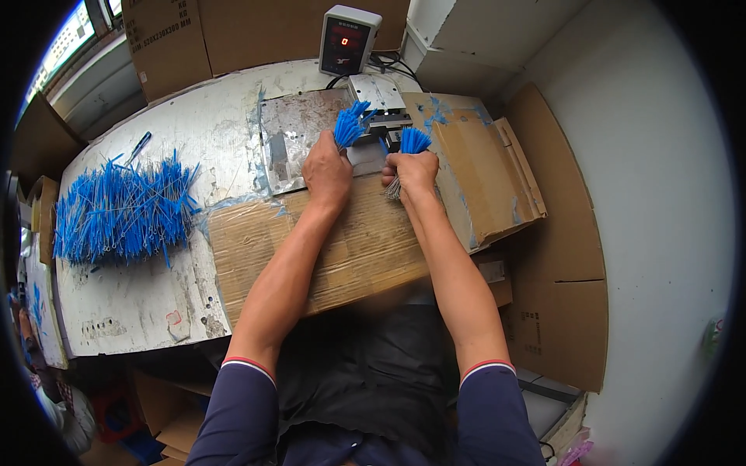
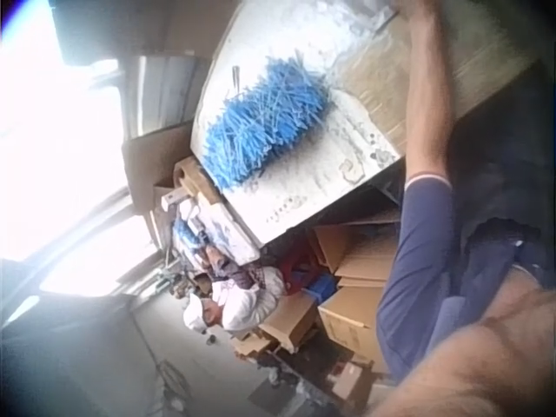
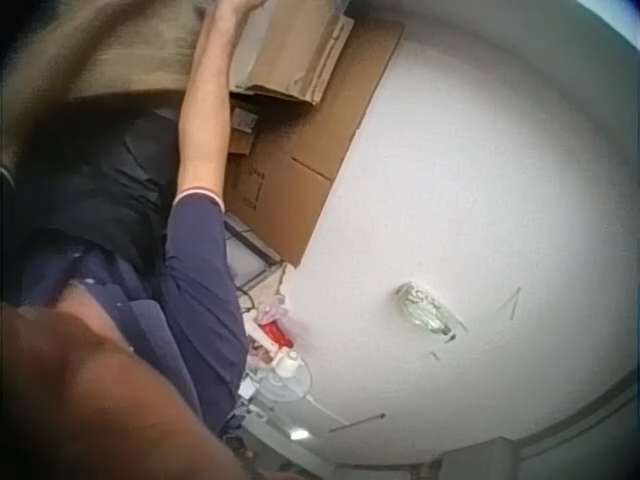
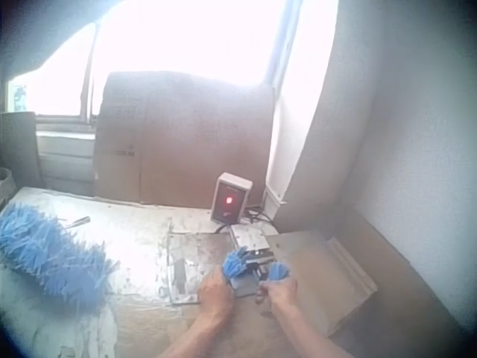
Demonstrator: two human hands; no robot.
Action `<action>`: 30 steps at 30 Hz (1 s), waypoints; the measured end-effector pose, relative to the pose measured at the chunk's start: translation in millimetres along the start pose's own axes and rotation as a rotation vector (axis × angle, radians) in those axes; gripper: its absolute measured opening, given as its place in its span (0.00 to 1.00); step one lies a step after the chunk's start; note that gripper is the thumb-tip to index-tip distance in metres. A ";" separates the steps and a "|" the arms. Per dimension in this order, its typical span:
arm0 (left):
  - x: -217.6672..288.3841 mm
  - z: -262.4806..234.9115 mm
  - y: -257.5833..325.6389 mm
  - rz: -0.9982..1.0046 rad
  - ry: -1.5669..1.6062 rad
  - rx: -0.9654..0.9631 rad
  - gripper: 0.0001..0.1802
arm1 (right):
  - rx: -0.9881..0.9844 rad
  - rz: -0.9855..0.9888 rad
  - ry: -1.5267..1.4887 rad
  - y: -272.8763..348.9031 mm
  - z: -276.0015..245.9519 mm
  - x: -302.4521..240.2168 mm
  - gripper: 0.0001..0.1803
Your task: Assembling bundles of blue brush bristles and securing them with metal wires using a workbench jig.
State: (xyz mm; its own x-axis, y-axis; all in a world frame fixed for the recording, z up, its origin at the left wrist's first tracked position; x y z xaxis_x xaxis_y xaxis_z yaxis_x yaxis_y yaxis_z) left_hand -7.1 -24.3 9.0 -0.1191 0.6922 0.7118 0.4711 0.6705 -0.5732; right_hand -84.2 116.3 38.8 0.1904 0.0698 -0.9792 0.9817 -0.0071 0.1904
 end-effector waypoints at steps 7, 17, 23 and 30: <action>-4.6 -3.5 -1.3 -0.088 0.034 0.052 0.10 | 0.105 0.114 -0.059 -0.7 13.3 -2.4 0.04; -3.8 -6.2 -3.1 -0.032 0.100 0.130 0.07 | 0.123 0.116 -0.130 -0.9 16.7 3.4 0.04; -1.6 -7.4 -2.0 -0.033 0.093 0.110 0.07 | 0.135 0.132 -0.085 -5.0 17.5 0.6 0.03; -1.4 -4.7 -2.9 0.034 0.135 0.144 0.06 | 0.139 0.150 -0.091 -7.3 16.4 1.2 0.04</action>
State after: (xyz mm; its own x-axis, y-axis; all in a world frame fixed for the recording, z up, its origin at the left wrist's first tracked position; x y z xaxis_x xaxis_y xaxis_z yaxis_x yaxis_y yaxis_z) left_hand -4.3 -28.4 11.6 0.0177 0.6790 0.7339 0.3422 0.6856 -0.6426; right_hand -91.0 100.1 35.1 0.3284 -0.0330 -0.9440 0.9324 -0.1481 0.3296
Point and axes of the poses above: each hand's wrist, its own y-axis away from the middle knuckle, its own z-axis out of the palm, x = y × z, the point moved 2 cm from there along -y, towards the middle knuckle, and after that the axes turned 6 degrees about x, right-handed, at the moved point
